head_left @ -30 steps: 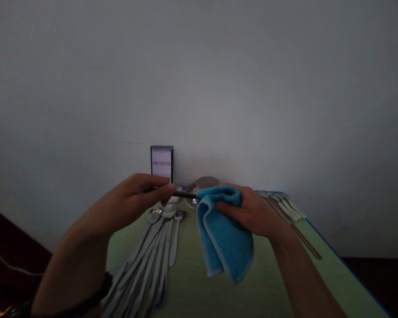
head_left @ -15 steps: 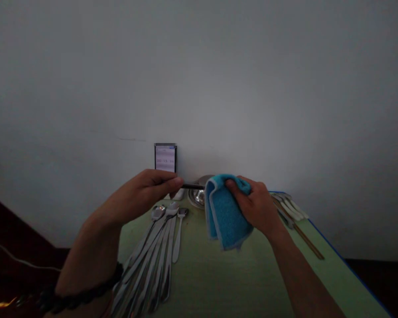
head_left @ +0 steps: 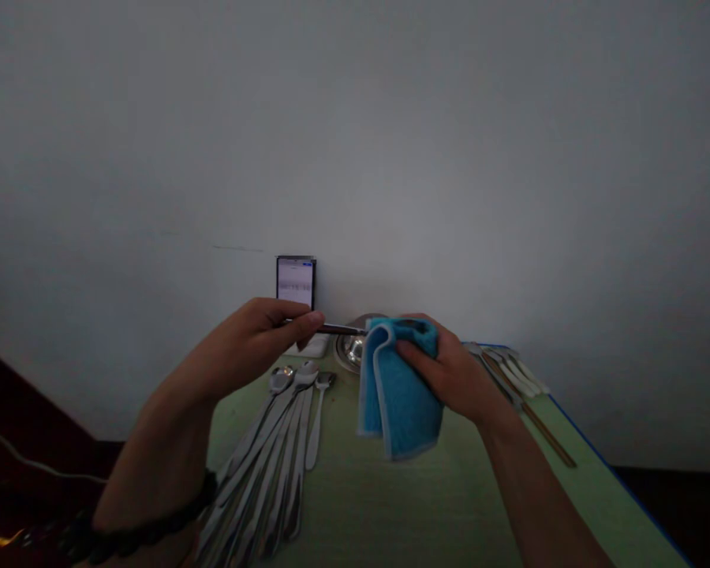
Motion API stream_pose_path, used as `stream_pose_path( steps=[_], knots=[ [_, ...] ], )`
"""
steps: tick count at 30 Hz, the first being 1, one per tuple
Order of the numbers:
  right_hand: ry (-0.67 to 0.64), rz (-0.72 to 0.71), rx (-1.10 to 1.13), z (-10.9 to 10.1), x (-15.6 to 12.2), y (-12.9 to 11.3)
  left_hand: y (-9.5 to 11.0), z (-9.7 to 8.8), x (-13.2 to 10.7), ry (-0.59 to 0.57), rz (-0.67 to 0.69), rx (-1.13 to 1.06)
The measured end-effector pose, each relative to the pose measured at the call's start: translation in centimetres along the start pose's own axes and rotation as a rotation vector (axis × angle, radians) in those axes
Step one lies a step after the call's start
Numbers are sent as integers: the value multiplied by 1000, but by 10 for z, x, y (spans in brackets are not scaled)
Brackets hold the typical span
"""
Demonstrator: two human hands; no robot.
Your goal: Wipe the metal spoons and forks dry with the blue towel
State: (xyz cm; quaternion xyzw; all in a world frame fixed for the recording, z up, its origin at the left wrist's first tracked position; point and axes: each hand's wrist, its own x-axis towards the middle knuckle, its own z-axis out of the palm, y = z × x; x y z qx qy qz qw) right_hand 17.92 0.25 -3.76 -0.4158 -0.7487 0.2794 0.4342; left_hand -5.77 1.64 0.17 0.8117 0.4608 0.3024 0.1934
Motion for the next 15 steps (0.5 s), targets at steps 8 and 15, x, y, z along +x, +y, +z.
stream_pose_path(
  steps=[8, 15],
  knots=[
    [-146, -73, -173, -2, -1, -8, 7, -2, -4, -114, 34, 69],
    [88, -59, -205, -14, -2, -6, 6, 8, 4, -49, 47, -14]
  ],
)
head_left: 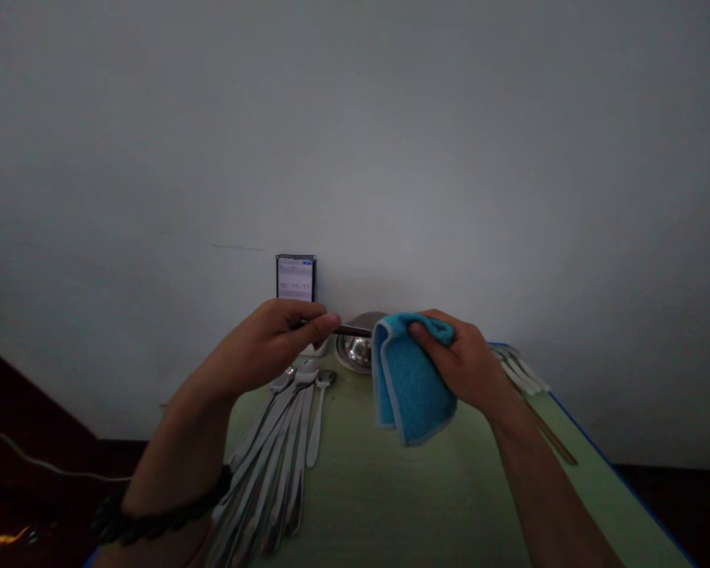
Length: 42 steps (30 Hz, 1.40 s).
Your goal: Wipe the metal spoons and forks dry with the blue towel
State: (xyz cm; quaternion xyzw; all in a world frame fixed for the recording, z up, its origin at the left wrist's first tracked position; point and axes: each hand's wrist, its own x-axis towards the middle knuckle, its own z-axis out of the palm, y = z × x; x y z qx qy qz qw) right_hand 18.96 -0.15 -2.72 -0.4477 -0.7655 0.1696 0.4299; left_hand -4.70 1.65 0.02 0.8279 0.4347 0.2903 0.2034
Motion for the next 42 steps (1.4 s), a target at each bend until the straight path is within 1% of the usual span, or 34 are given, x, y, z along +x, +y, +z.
stream_pose_path(
  steps=[2, 5, 9, 13, 17, 19, 22, 24, 27, 32, 36, 39, 42],
  knots=[
    [5, 10, 46, -4, 0, 0, 2, 1, 0, 65, 1, 13],
    [-33, 4, 113, -9, -1, 1, 5, 0, -3, 147, 10, 77],
    [-89, 8, 183, -12, -2, 4, 4, 1, -3, 156, 2, 108],
    [-97, 56, 203, -18, -3, 8, 4, 8, 3, 128, -7, 19],
    [-59, 112, 212, -30, -5, 12, 2, 12, 6, 93, -56, -105],
    [9, 177, 259, -37, -7, 17, -2, 10, 5, 104, -99, -151],
    [148, 288, 386, -43, -9, 28, -11, 6, 3, 138, -140, -202],
    [191, 321, 461, -43, -9, 34, -15, 5, 2, 135, -149, -231],
    [199, 319, 532, -40, -7, 36, -16, 7, 2, 110, -150, -264],
    [233, 320, 654, -32, -4, 28, -14, 13, 6, 110, -156, -291],
    [256, 343, 628, -32, -3, 29, -11, 13, 7, 102, -123, -186],
    [248, 334, 588, -33, -3, 32, -6, 11, 6, 106, -107, -99],
    [228, 354, 585, -32, -2, 34, -1, 11, 6, 78, -89, -52]
  ],
)
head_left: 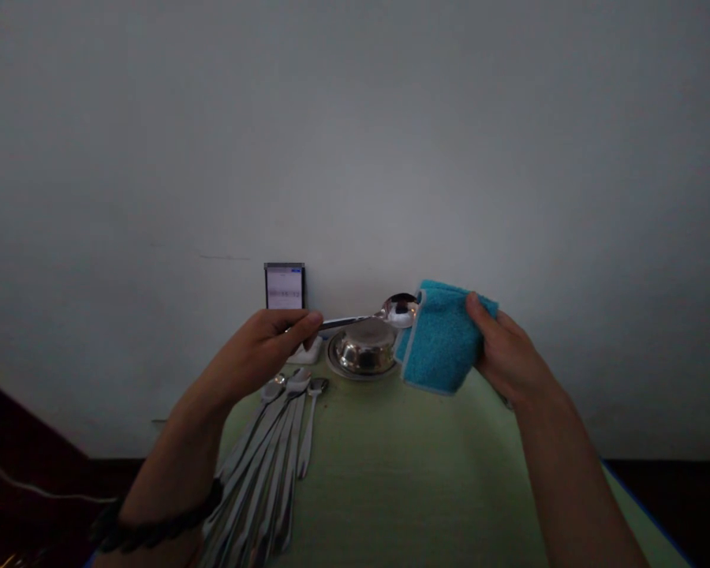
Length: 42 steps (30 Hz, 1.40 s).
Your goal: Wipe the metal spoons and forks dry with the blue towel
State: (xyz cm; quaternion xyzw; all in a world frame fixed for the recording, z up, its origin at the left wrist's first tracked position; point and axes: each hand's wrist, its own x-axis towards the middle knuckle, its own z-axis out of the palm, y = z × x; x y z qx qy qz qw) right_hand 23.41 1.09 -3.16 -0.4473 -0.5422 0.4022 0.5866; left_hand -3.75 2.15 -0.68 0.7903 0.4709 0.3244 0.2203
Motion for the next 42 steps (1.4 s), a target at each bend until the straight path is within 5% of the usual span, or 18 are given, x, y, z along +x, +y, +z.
stream_pose_path(
  steps=[4, 9, 15, 21, 26, 31, 42],
  knots=[
    [-115, 30, -24, 5, -2, 2, 3, 2, 1, -54, 30, 39],
    [-195, -13, -366, 12, -2, 4, 0, 4, 1, -111, 46, 33],
    [-157, -246, -652, 27, -8, -10, 7, 13, -3, -549, 82, 8],
    [-217, -343, -686, 50, -18, -10, 19, 38, 3, -573, 124, -7],
    [-99, -275, -768, 36, -11, -8, 4, 27, 1, -636, -24, -160],
    [97, -141, -704, 6, -7, -8, -8, 16, -3, -464, -43, -305],
    [-350, -34, -798, 25, -11, -8, -9, 28, 5, -308, -74, -296]
  ],
)
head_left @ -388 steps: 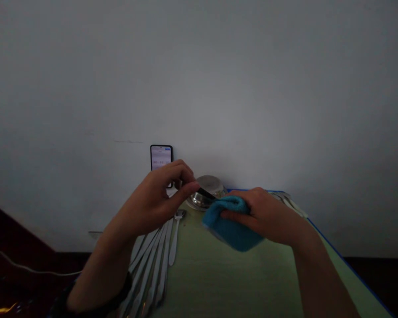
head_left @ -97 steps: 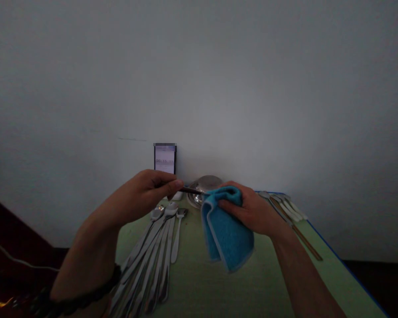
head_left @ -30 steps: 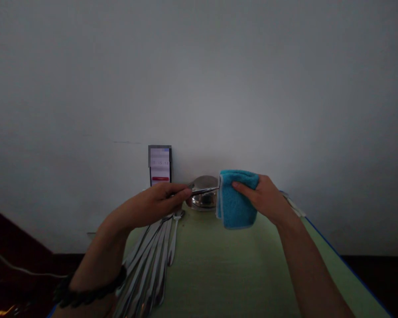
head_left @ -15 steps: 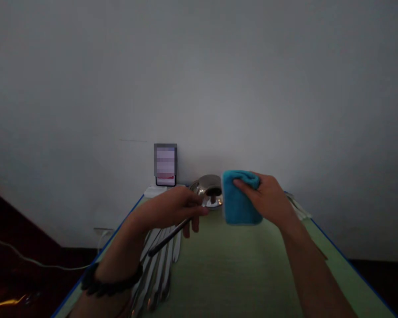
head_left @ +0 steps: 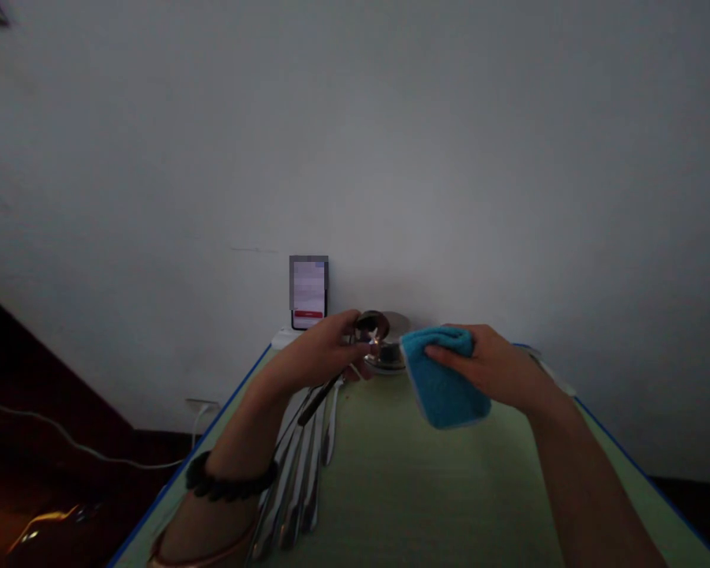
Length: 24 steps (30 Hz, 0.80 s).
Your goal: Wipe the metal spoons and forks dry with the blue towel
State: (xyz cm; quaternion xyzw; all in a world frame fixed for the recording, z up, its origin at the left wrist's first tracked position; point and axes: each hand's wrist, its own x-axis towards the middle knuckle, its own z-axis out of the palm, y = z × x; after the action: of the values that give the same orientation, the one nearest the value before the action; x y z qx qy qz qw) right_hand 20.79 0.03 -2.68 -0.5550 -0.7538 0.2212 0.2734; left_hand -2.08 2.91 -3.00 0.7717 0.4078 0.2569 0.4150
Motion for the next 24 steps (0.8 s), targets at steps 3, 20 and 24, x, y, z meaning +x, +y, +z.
stream_pose_path(
  steps=[3, 20, 24],
  knots=[
    [-51, -3, -39, 3, 1, -1, 2, 0, 2, 55, 40, 49],
    [-205, 70, 128, 8, -3, 4, 7, 3, 3, 232, 73, -115],
    [-188, 105, 162, 8, -4, 6, 9, 6, 3, 230, 86, -34]
  ],
)
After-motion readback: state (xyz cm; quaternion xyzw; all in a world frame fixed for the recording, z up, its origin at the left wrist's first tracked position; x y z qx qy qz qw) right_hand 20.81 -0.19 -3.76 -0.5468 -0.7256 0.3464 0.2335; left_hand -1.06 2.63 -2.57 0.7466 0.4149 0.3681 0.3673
